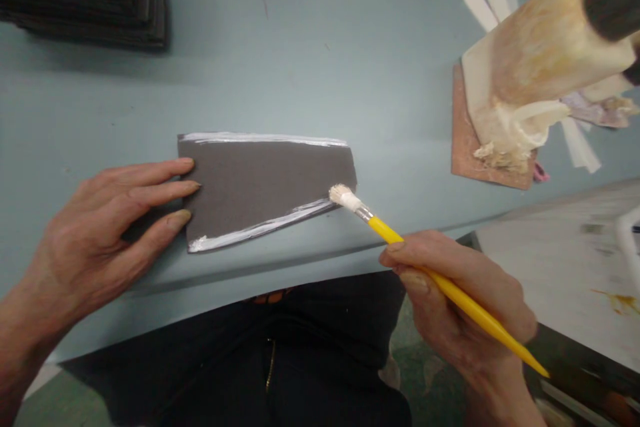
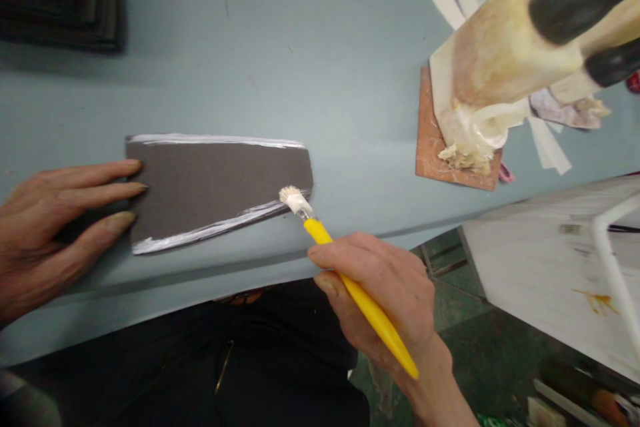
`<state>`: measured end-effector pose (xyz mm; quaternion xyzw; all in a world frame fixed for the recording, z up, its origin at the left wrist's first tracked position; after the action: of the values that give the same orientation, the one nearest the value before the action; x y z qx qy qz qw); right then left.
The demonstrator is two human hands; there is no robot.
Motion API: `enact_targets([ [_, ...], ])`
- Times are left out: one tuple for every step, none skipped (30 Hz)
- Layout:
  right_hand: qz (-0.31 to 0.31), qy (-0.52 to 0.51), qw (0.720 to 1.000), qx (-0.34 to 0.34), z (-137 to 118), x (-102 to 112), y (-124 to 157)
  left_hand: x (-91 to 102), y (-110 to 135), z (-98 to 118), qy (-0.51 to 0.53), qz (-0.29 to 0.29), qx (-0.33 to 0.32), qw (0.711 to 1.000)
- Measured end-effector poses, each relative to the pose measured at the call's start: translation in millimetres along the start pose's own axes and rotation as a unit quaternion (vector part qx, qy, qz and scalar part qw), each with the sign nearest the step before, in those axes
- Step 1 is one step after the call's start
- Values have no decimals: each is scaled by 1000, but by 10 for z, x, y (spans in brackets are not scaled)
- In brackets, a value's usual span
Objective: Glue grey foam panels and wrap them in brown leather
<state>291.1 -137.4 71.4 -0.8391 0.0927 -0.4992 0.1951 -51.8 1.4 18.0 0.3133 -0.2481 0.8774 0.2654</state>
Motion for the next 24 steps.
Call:
enact_targets([
  [-5,8,1000,7,15,-11,2,-1,-5,11,1,-2,6,1000],
  [-8,13,1000,11,36,-20,5,-2,-9,23,1,-3,12,1000],
  [-10,19,1000,9,60,-25,10,-4,-13,35,1,-3,18,1000],
  [-8,24,1000,5,86,-26,17,-5,-15,46,2,-3,21,1000],
  [-3,31,1000,-1,112,-22,26,-6,-16,55,2,-3,22,1000],
  [2,37,999,-6,135,-15,37,-5,-16,61,3,-2,22,1000],
  [6,44,999,-11,155,-6,49,-3,-16,64,5,0,21,1000],
  [9,54,998,-13,171,4,61,-1,-15,66,7,1,19,1000],
  [12,63,998,-15,180,15,75,1,-14,66,8,2,17,1000],
  [17,72,997,-18,185,28,88,2,-13,65,8,2,17,1000],
  [26,81,996,-22,185,41,101,2,-13,64,8,1,18,1000],
  [38,87,995,-28,180,53,114,2,-14,64,7,2,18,1000],
  [50,87,994,-34,168,63,126,2,-15,64,4,3,19,1000],
  [60,81,994,-38,152,68,134,2,-17,63,1,4,19,1000],
  [64,71,995,-39,130,67,137,1,-20,63,-1,5,15,1000],
  [62,60,996,-34,103,60,135,0,-22,63,-1,5,10,1000],
  [56,52,997,-25,72,48,127,0,-23,62,0,5,3,1000],
  [48,48,998,-15,41,33,115,-1,-24,61,4,4,-5,1000],
  [42,49,998,-6,12,17,101,-2,-25,58,8,3,-12,1000],
  [37,53,998,-1,-13,-1,88,-2,-25,55,12,4,-16,1000],
  [34,57,998,0,-34,-17,77,-3,-24,51,13,4,-20,1000],
  [33,59,998,-2,-52,-33,71,-5,-24,48,14,4,-23,1000],
  [33,58,998,-3,-68,-48,70,-6,-25,45,12,4,-25,1000],
  [32,53,998,-3,-85,-61,75,-8,-26,43,9,5,-26,1000],
])
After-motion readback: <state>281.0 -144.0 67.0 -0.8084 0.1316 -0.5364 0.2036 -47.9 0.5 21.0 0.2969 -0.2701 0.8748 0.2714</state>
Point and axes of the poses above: each hand's wrist, its own y-axis away from the middle knuckle, its own x-axis out of the back of the hand, z = x × y, the point moved 2 cm from there along -y, towards the middle knuckle, and after that the axes turned 15 degrees about y, right-handed, at the moved point
